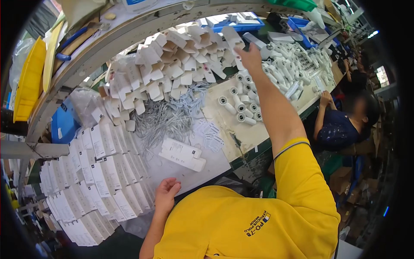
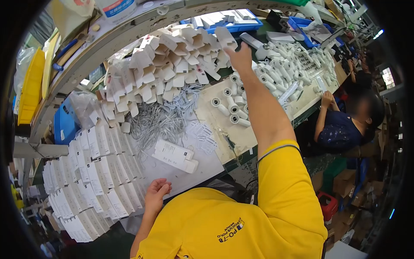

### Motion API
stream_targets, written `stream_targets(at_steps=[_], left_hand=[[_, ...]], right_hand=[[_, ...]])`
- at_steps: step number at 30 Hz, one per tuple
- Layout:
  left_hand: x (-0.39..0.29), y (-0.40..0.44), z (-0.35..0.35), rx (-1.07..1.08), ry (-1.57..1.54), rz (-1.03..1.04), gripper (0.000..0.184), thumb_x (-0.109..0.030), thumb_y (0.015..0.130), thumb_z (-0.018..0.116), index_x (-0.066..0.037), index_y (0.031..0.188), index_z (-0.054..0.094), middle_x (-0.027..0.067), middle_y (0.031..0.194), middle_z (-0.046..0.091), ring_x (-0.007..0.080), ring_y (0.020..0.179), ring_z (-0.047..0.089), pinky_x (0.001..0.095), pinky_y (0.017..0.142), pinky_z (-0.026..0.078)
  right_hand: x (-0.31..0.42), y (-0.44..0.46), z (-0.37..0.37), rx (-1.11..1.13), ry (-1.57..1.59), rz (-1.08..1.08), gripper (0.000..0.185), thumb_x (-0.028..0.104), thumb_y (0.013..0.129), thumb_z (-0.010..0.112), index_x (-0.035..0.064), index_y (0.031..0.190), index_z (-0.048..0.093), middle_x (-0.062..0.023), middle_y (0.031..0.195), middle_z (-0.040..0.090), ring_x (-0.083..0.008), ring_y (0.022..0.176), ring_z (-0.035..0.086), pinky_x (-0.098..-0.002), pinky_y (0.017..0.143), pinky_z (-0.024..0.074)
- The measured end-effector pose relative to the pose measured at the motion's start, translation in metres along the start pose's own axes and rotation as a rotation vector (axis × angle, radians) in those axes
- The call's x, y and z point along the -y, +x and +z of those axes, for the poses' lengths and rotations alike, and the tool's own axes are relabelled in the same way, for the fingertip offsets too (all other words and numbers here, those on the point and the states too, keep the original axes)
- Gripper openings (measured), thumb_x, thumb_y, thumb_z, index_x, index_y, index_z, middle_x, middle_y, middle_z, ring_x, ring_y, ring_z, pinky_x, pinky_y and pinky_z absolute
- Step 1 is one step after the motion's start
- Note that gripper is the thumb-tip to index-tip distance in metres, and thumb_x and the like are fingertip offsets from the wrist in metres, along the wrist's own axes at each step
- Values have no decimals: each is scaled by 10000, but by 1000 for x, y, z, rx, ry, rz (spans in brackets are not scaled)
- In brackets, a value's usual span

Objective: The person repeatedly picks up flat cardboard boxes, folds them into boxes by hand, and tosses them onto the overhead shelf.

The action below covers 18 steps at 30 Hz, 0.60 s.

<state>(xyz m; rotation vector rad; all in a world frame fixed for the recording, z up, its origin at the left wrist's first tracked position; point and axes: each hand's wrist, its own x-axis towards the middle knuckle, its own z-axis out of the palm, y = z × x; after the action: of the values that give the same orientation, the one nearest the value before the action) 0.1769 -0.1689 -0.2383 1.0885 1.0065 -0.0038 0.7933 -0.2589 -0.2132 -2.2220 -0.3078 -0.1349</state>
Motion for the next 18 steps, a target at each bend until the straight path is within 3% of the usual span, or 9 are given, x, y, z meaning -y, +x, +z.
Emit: stream_targets(at_steps=[2,3,4,6,8,11,13,18], left_hand=[[3,4,3,19,34,19,340,-77,956,687,29,1268,606,154,1106,715,205,946,667,292,869,537],[4,6,3,30,45,30,340,-76,958,684,31,1272,605,157,1108,713,207,940,668,295,868,542],[6,7,2,21,33,33,340,-76,958,684,31,1272,605,157,1108,713,207,940,668,295,868,542],[8,6,-1,45,53,34,344,-80,955,691,34,1268,607,154,1104,713,203,940,665,289,868,540],[10,3,-7,53,72,37,347,-85,953,698,37,1265,608,151,1100,712,198,940,663,283,868,538],[11,0,-11,63,46,60,346,-96,945,709,36,1252,620,137,1091,710,182,942,653,275,874,527],[9,-4,-13,100,38,81,345,-107,936,720,35,1238,631,123,1083,709,166,944,644,267,879,517],[4,-19,-26,113,165,148,343,-113,929,731,44,1219,638,119,1059,703,165,938,643,268,872,519]], right_hand=[[-17,-60,27,158,140,0,855,382,808,832,-94,1434,497,-270,1318,624,-384,1152,630,-446,1029,507],[8,-100,15,424,-91,116,815,382,819,828,-65,1427,519,-260,1338,610,-388,1204,612,-428,1041,501],[-19,-145,45,302,-44,-209,764,376,827,824,-37,1405,543,-231,1326,610,-369,1217,603,-412,1052,491],[-45,-240,60,482,30,-120,713,326,830,826,-19,1389,549,-193,1330,601,-345,1206,592,-420,1077,465],[-43,-315,65,628,56,-284,736,324,811,829,-2,1408,548,-205,1388,581,-365,1230,583,-415,1081,464],[-14,-398,75,632,37,-475,808,357,792,832,-9,1434,505,-219,1416,546,-378,1269,545,-442,1111,423],[13,-428,74,652,-214,-594,898,396,785,831,-17,1476,433,-234,1470,483,-388,1327,487,-475,1134,374],[19,-446,94,690,-519,-541,950,430,793,824,-19,1503,381,-242,1511,432,-385,1362,448,-490,1142,341]])
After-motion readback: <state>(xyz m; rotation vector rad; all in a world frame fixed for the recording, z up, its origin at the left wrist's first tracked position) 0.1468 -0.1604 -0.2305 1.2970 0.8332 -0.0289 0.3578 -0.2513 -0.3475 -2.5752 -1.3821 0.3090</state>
